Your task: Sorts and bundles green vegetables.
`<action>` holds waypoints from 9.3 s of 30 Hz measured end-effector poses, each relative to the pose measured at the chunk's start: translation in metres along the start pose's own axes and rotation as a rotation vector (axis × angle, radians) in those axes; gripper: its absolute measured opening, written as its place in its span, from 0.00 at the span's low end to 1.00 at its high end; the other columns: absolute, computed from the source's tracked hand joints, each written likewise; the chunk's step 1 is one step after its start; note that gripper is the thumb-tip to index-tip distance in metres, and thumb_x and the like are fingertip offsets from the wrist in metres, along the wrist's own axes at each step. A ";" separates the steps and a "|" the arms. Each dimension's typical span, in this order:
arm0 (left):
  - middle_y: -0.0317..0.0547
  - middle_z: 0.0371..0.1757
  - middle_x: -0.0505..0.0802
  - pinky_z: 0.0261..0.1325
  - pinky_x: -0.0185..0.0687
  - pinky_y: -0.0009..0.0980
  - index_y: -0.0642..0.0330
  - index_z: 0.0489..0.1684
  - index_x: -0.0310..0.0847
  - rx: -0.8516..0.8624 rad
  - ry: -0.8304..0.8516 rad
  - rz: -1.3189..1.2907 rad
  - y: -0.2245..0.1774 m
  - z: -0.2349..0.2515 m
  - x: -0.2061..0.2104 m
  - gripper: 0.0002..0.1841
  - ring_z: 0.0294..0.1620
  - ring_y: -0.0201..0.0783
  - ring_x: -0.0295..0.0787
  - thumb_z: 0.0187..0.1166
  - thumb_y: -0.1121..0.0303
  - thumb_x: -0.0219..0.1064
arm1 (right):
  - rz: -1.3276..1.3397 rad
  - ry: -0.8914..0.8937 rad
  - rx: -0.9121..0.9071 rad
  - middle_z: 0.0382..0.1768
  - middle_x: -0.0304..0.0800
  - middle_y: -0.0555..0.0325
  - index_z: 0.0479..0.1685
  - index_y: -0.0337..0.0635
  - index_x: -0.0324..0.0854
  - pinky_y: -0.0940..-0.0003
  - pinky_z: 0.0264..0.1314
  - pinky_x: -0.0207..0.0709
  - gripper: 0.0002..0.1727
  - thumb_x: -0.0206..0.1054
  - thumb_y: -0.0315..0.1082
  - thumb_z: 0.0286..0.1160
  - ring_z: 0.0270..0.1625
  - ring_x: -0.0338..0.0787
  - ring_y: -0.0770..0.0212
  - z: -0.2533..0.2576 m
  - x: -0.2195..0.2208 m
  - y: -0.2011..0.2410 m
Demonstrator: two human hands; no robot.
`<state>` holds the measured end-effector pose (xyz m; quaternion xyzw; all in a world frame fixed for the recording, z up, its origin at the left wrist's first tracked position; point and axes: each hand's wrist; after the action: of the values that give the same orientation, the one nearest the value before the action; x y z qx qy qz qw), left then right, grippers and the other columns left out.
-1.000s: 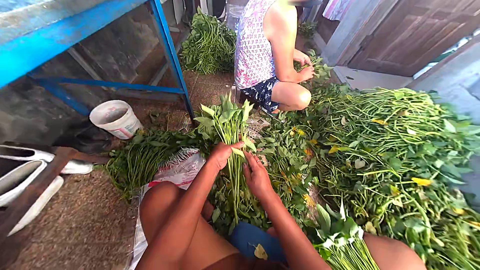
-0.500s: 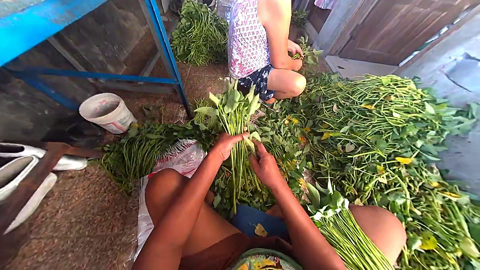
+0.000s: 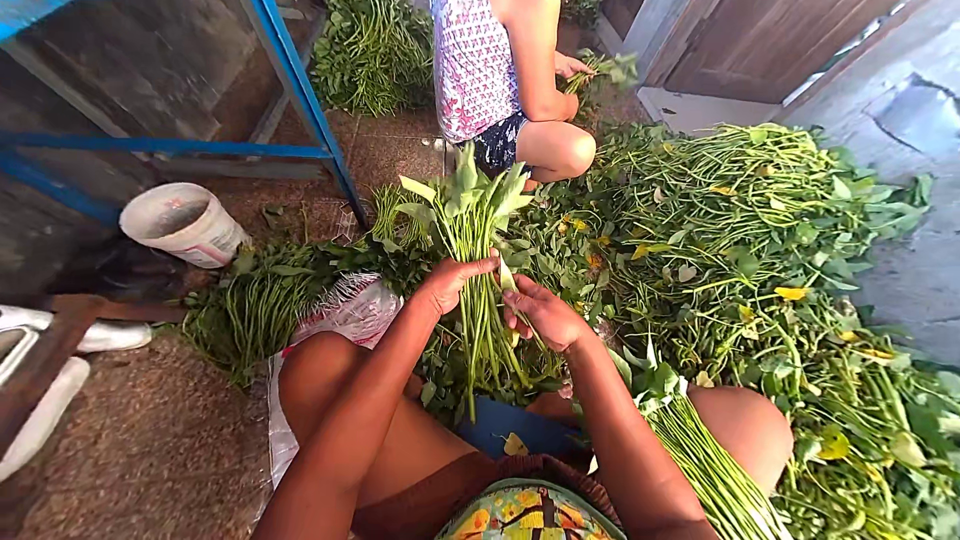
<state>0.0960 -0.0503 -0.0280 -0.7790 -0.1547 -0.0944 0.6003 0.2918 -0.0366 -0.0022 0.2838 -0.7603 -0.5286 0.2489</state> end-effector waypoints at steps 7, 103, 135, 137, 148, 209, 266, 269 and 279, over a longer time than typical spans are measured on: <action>0.44 0.48 0.92 0.56 0.88 0.35 0.61 0.60 0.83 0.141 -0.326 0.015 -0.018 0.018 -0.023 0.15 0.49 0.35 0.90 0.78 0.70 0.74 | 0.369 -0.054 0.069 0.25 0.83 0.63 0.51 0.38 0.73 0.77 0.27 0.83 0.20 0.34 0.34 0.96 0.22 0.84 0.71 0.000 0.010 -0.021; 0.56 0.60 0.90 0.66 0.82 0.40 0.67 0.68 0.81 -0.274 -0.335 0.198 0.022 0.040 -0.027 0.25 0.61 0.43 0.87 0.74 0.65 0.78 | -0.873 -0.360 0.025 0.63 0.87 0.36 0.72 0.38 0.79 0.44 0.67 0.80 0.22 0.52 0.41 0.93 0.63 0.90 0.39 0.082 0.025 -0.037; 0.47 0.47 0.93 0.57 0.92 0.40 0.63 0.60 0.76 0.286 -0.360 -0.208 0.006 0.055 -0.017 0.13 0.47 0.42 0.94 0.81 0.77 0.67 | -0.290 0.054 -0.204 0.76 0.81 0.45 0.83 0.37 0.70 0.64 0.81 0.74 0.28 0.65 0.32 0.84 0.74 0.84 0.62 0.111 -0.035 -0.070; 0.45 0.45 0.94 0.53 0.93 0.37 0.63 0.62 0.78 0.328 -0.315 -0.082 0.008 0.056 -0.020 0.15 0.43 0.39 0.94 0.79 0.78 0.69 | -0.298 0.053 -0.155 0.81 0.73 0.41 0.88 0.36 0.63 0.60 0.85 0.70 0.36 0.69 0.32 0.79 0.81 0.78 0.55 0.106 -0.034 -0.063; 0.42 0.36 0.94 0.52 0.91 0.31 0.65 0.50 0.84 -0.039 0.162 0.210 0.018 0.037 0.001 0.09 0.38 0.35 0.93 0.75 0.79 0.71 | -0.216 0.042 -0.288 0.53 0.92 0.51 0.58 0.28 0.83 0.63 0.63 0.85 0.19 0.47 0.26 0.82 0.54 0.92 0.65 0.116 -0.099 0.001; 0.52 0.57 0.91 0.63 0.83 0.43 0.64 0.62 0.84 -0.064 -0.550 0.054 -0.003 0.049 -0.057 0.21 0.58 0.43 0.88 0.74 0.66 0.78 | -0.785 -0.386 -0.372 0.54 0.88 0.38 0.56 0.34 0.89 0.54 0.56 0.86 0.14 0.62 0.30 0.83 0.50 0.92 0.47 0.029 0.019 -0.056; 0.42 0.43 0.89 0.51 0.89 0.35 0.60 0.62 0.73 0.464 -0.883 -0.504 -0.036 0.051 -0.079 0.13 0.43 0.35 0.89 0.85 0.70 0.65 | 1.308 -0.798 -0.307 0.07 0.71 0.67 0.20 0.49 0.70 0.81 0.09 0.63 0.27 0.34 0.43 0.90 0.06 0.68 0.73 0.078 -0.086 -0.088; 0.44 0.50 0.91 0.56 0.90 0.38 0.61 0.71 0.73 0.518 -0.716 -0.223 -0.028 0.052 -0.069 0.23 0.48 0.37 0.91 0.77 0.75 0.72 | 0.264 -0.515 0.124 0.26 0.86 0.51 0.44 0.35 0.75 0.69 0.26 0.81 0.20 0.36 0.33 0.93 0.23 0.85 0.61 0.059 -0.085 -0.098; 0.43 0.50 0.93 0.62 0.88 0.32 0.66 0.59 0.83 0.153 0.001 0.493 0.007 0.032 -0.025 0.23 0.52 0.31 0.91 0.63 0.76 0.81 | -0.463 -0.148 -0.400 0.83 0.73 0.46 0.87 0.38 0.66 0.53 0.83 0.70 0.29 0.56 0.26 0.85 0.82 0.76 0.55 0.071 -0.041 0.025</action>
<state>0.0737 -0.0243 -0.0510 -0.7455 0.0336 0.0662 0.6624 0.2685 0.0458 -0.0042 0.3557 -0.5725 -0.7295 0.1168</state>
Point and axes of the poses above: each hand's wrist, its own z-axis towards the middle knuckle, its own x-axis out of the palm, y = z × x
